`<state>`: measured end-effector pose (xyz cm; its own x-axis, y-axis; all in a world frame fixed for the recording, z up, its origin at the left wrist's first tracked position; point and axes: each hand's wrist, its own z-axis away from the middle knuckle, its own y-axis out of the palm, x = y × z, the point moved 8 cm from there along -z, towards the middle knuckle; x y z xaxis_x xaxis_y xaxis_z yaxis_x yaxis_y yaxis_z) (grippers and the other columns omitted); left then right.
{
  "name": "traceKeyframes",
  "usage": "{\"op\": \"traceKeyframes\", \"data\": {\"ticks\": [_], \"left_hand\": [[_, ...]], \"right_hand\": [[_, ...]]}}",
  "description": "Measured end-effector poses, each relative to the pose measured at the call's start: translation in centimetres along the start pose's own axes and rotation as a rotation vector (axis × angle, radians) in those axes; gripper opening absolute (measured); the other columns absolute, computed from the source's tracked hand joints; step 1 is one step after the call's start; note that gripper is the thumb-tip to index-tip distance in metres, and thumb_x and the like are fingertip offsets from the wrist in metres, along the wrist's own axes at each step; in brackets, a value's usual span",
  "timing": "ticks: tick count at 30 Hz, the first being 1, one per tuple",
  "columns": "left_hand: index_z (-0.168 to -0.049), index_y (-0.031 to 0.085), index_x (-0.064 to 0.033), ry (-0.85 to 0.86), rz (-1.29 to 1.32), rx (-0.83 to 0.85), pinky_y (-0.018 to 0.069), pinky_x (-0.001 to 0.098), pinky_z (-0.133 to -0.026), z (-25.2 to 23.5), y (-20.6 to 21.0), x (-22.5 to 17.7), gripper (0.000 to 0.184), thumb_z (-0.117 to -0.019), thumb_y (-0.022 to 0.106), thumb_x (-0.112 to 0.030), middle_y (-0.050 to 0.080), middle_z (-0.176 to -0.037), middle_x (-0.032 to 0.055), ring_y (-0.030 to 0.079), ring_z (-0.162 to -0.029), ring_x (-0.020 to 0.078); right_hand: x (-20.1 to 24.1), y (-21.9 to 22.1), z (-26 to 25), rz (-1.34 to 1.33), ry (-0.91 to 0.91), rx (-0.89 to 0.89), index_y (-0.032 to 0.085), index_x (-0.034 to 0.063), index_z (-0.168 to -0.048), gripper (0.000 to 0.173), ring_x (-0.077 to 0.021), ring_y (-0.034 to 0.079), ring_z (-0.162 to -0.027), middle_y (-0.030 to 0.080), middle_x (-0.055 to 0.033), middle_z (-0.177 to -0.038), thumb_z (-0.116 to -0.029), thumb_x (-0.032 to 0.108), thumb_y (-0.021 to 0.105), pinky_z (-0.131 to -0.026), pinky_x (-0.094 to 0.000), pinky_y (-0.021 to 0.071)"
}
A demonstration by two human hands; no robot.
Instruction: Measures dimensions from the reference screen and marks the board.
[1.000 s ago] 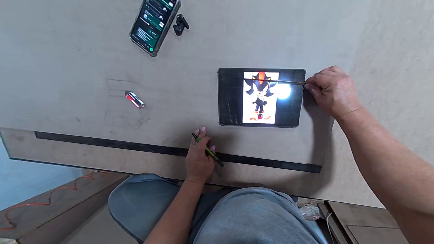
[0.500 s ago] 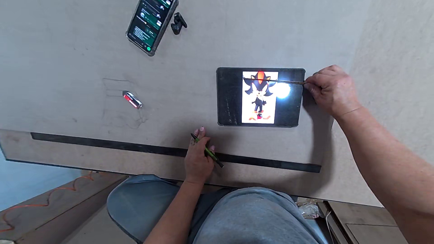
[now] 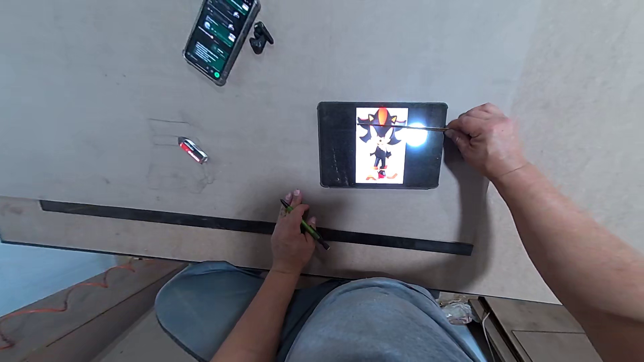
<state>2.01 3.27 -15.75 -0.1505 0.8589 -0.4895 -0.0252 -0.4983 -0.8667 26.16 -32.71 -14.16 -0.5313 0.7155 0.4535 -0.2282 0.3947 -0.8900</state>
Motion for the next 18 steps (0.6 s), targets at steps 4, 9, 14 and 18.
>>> {"op": "traceKeyframes", "data": {"ticks": [4,9,14,18], "left_hand": [[-0.127,0.064,-0.001,-0.001,-0.005,0.005,0.0346,0.0449,-0.123,0.0,0.0,0.1,0.033,-0.1045,0.056,-0.025,0.05,-0.156,0.0117,0.039,-0.15,0.0274],[-0.128,0.063,-0.0017,0.0,-0.013,0.021,0.0344,0.0456,-0.123,0.0,0.1,0.2,0.036,-0.1051,0.053,-0.027,0.049,-0.157,0.0115,0.039,-0.151,0.0278],[-0.128,0.063,-0.0019,-0.004,-0.02,0.03,0.0347,0.0457,-0.122,0.0,0.0,0.2,0.036,-0.105,0.054,-0.027,0.049,-0.158,0.0106,0.039,-0.151,0.0271],[-0.129,0.063,-0.0026,0.001,-0.023,0.034,0.0344,0.0459,-0.123,0.0,-0.1,0.1,0.034,-0.1045,0.055,-0.024,0.049,-0.158,0.0099,0.038,-0.151,0.0253]], "right_hand": [[0.8,0.4,1.7,-0.026,0.006,-0.002,0.076,0.0087,-0.105,0.024,-0.0304,0.067,-0.114,0.075,-0.0108,-0.105,-0.1054,0.023,0.057,-0.102,-0.0461,0.0511],[1.9,0.9,3.9,-0.044,0.025,-0.016,0.076,0.009,-0.105,0.023,-0.0306,0.067,-0.114,0.075,-0.0104,-0.105,-0.1048,0.023,0.058,-0.101,-0.0476,0.0507],[2.4,1.0,4.9,-0.047,0.037,-0.007,0.077,0.0092,-0.105,0.023,-0.0298,0.067,-0.114,0.075,-0.0103,-0.107,-0.105,0.024,0.058,-0.102,-0.047,0.0505],[2.8,1.2,5.7,-0.051,0.026,0.005,0.076,0.0084,-0.105,0.022,-0.0299,0.067,-0.114,0.075,-0.0107,-0.107,-0.1045,0.022,0.058,-0.102,-0.0476,0.0504]]}}
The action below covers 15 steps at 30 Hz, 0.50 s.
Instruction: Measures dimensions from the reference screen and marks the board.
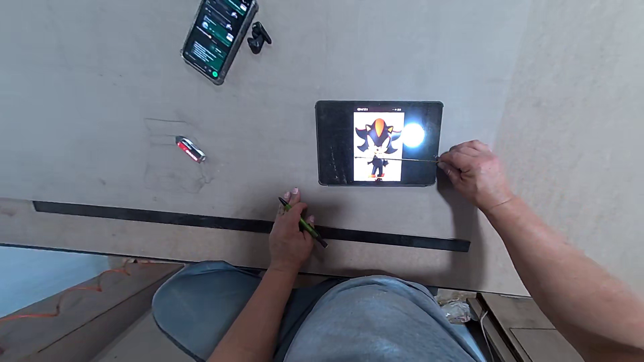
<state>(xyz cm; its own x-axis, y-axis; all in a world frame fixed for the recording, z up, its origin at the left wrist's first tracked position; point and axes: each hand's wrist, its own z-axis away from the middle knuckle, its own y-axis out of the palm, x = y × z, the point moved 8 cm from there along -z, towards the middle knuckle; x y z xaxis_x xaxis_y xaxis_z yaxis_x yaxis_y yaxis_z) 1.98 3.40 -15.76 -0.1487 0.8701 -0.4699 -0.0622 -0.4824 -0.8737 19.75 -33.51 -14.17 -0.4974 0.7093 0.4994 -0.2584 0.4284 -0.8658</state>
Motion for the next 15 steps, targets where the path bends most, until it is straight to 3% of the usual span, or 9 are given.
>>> {"op": "traceKeyframes", "data": {"ticks": [15], "left_hand": [[-0.128,0.062,-0.001,-0.006,-0.004,0.008,0.0332,0.0441,-0.123,0.0,0.1,-0.1,0.034,-0.1048,0.054,-0.025,0.048,-0.158,0.0117,0.038,-0.151,0.0265]], "right_hand": [[1.4,0.6,2.5,-0.007,-0.009,0.009,0.077,0.0094,-0.104,0.022,-0.0281,0.067,-0.114,0.075,-0.0092,-0.106,-0.1046,0.022,0.058,-0.102,-0.047,0.0496]]}}
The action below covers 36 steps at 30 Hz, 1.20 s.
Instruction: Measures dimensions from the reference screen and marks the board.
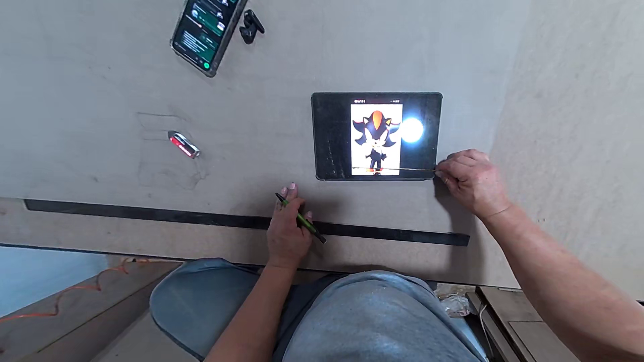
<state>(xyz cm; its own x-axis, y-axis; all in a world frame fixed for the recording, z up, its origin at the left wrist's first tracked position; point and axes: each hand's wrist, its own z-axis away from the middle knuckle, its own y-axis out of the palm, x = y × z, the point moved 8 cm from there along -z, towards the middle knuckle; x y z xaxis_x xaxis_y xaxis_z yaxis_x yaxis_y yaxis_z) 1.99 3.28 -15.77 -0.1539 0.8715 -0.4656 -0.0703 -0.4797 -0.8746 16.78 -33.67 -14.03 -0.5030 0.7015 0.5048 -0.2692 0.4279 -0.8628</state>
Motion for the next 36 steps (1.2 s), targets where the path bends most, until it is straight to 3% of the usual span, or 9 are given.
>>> {"op": "traceKeyframes", "data": {"ticks": [36], "left_hand": [[-0.13,0.062,-0.0026,0.002,0.028,-0.018,0.035,0.0444,-0.123,0.09,0.09,0.11,0.033,-0.104,0.056,-0.023,0.048,-0.157,0.011,0.039,-0.151,0.0269]], "right_hand": [[0.07,0.08,0.1,0.013,0.006,0.011,0.076,0.0093,-0.105,0.022,-0.0284,0.067,-0.115,0.075,-0.0095,-0.107,-0.1047,0.022,0.058,-0.103,-0.046,0.0492]]}}
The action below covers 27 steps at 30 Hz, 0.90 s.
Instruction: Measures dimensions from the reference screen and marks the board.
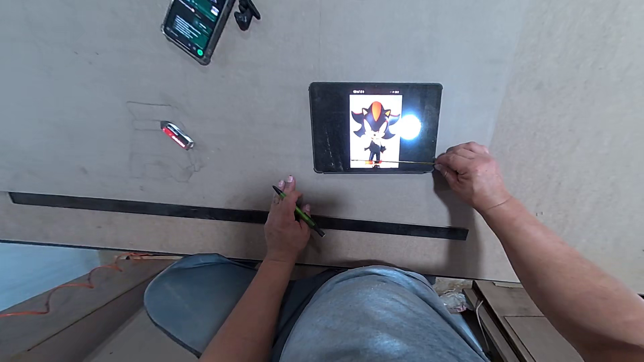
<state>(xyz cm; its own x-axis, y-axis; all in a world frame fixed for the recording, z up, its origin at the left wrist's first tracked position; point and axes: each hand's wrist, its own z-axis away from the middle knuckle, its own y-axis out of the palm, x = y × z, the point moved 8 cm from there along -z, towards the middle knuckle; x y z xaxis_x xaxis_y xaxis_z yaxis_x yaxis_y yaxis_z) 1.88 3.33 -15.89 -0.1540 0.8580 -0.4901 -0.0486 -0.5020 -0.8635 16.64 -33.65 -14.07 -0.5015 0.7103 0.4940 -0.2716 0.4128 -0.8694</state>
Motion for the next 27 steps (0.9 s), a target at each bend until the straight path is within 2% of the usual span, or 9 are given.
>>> {"op": "traceKeyframes", "data": {"ticks": [27], "left_hand": [[-0.129,0.062,-0.0021,0.021,0.005,-0.014,0.033,0.0443,-0.124,0.0,-0.08,-0.05,0.032,-0.1044,0.056,-0.022,0.05,-0.157,0.011,0.039,-0.151,0.0261]], "right_hand": [[-0.16,0.1,0.08,0.01,0.005,0.001,0.077,0.0105,-0.106,0.023,-0.0279,0.066,-0.115,0.075,-0.0086,-0.107,-0.105,0.023,0.057,-0.103,-0.0465,0.0492]]}}
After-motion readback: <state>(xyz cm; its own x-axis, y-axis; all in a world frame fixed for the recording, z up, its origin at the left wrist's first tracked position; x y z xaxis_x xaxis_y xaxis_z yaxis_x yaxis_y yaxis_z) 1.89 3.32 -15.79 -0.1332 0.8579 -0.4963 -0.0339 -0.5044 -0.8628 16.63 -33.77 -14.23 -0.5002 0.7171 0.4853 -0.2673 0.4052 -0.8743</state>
